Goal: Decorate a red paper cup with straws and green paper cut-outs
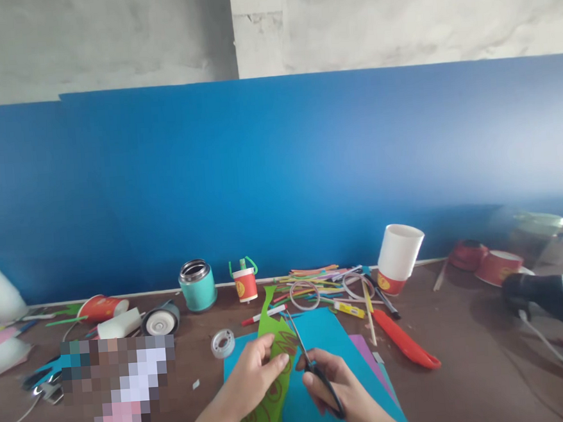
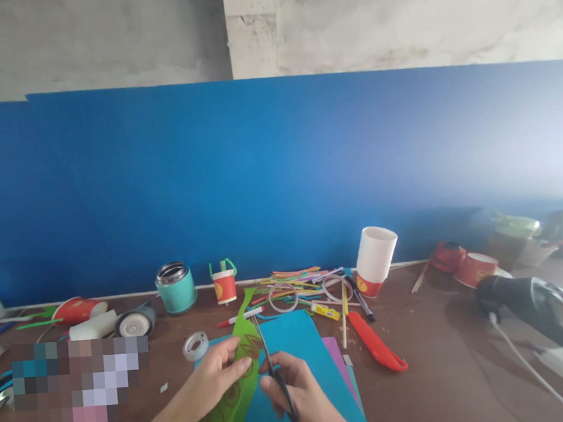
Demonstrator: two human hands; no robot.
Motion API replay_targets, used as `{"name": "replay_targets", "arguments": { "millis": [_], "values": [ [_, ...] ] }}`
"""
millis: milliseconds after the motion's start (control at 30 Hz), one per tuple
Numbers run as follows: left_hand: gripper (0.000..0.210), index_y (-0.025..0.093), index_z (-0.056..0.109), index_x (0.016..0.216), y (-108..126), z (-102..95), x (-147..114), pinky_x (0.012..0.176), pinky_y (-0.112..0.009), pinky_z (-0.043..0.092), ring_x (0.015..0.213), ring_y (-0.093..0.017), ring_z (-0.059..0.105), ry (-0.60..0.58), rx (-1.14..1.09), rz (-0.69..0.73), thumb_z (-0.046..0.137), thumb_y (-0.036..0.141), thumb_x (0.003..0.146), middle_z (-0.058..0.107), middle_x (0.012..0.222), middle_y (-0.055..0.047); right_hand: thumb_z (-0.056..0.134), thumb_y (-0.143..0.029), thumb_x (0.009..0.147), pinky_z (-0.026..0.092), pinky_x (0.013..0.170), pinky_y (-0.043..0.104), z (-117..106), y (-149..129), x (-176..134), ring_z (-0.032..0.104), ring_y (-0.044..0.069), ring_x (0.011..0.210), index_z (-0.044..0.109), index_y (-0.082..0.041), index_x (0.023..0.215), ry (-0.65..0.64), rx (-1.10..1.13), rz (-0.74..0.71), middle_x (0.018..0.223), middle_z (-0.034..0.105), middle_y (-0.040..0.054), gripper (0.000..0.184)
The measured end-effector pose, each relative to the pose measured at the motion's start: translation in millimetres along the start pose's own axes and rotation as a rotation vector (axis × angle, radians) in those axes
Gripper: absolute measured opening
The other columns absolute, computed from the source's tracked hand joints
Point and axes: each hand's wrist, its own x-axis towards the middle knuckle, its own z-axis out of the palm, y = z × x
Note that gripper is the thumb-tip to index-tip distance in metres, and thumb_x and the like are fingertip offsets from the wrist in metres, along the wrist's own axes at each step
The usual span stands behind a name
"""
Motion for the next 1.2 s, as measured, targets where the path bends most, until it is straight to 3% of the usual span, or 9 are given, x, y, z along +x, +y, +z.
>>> {"name": "replay_targets", "arguments": {
  "millis": [200,433,567,733,900,1000,1200],
  "values": [
    [0.038,0.017,0.064,0.102,5,-6.2,-2,0.074,-0.030,0.046,0.083,-0.024,0.062,-0.122,-0.053,0.027,0.054,0.046,0.079,0.071,0.087,-0.005,0.062,-0.060,0.068,0.022,0.039,0.018,-3,-9,-2,0.030,0.004,0.037,0.056,-0.016,0.084,-0.015,-0.037,0.044,0.043,0.040,-0.0093,0.047],
    [0.054,0.014,0.056,0.117,0,-13.0,-2,0.082,-0.034,0.044,0.099,-0.029,0.058,-0.042,0.042,-0.048,0.061,0.046,0.073,0.068,0.101,-0.009,0.065,-0.057,0.067,0.020,0.036,0.017,-7,-13,-3,0.033,0.004,0.036,0.057,-0.015,0.083,-0.071,-0.053,0.090,0.043,0.040,-0.0093,0.046],
    [0.053,0.011,0.054,0.118,-6,-16.1,-1,0.080,-0.037,0.045,0.098,-0.030,0.058,-0.081,0.089,-0.065,0.057,0.044,0.076,0.066,0.106,-0.013,0.064,-0.055,0.070,0.022,0.035,0.016,-11,-9,-2,0.034,0.003,0.036,0.057,-0.014,0.083,-0.100,-0.091,0.062,0.046,0.040,-0.0090,0.043],
    [0.054,0.013,0.052,0.120,-17,-19.4,-1,0.087,-0.037,0.042,0.107,-0.030,0.053,-0.048,0.105,-0.073,0.059,0.042,0.075,0.058,0.122,-0.015,0.064,-0.049,0.072,0.023,0.035,0.017,-17,-2,0,0.034,0.004,0.036,0.059,-0.013,0.082,-0.114,-0.188,0.047,0.045,0.041,-0.0085,0.038],
    [0.043,0.015,0.057,0.106,-16,-22.6,1,0.075,-0.031,0.042,0.090,-0.025,0.057,-0.087,0.154,-0.044,0.060,0.044,0.074,0.064,0.099,-0.008,0.069,-0.037,0.068,0.029,0.040,0.018,-27,-3,1,0.043,0.007,0.042,0.060,-0.014,0.084,-0.173,-0.221,0.135,0.049,0.051,-0.0056,0.030],
    [0.033,0.016,0.059,0.090,-10,-24.7,3,0.066,-0.027,0.039,0.075,-0.020,0.054,-0.110,0.177,-0.019,0.057,0.046,0.076,0.061,0.079,-0.002,0.072,-0.032,0.064,0.034,0.049,0.020,-34,-8,1,0.049,0.010,0.054,0.059,-0.015,0.083,-0.241,-0.163,0.101,0.060,0.058,-0.0023,0.029],
    [0.022,0.018,0.056,0.074,-2,-22.2,-1,0.054,-0.022,0.031,0.060,-0.014,0.045,-0.080,0.225,0.026,0.056,0.040,0.076,0.049,0.063,0.004,0.072,-0.030,0.066,0.035,0.057,0.021,-27,-14,3,0.049,0.010,0.063,0.055,-0.017,0.083,-0.107,0.021,0.031,0.072,0.058,-0.0017,0.027]
  ]
}}
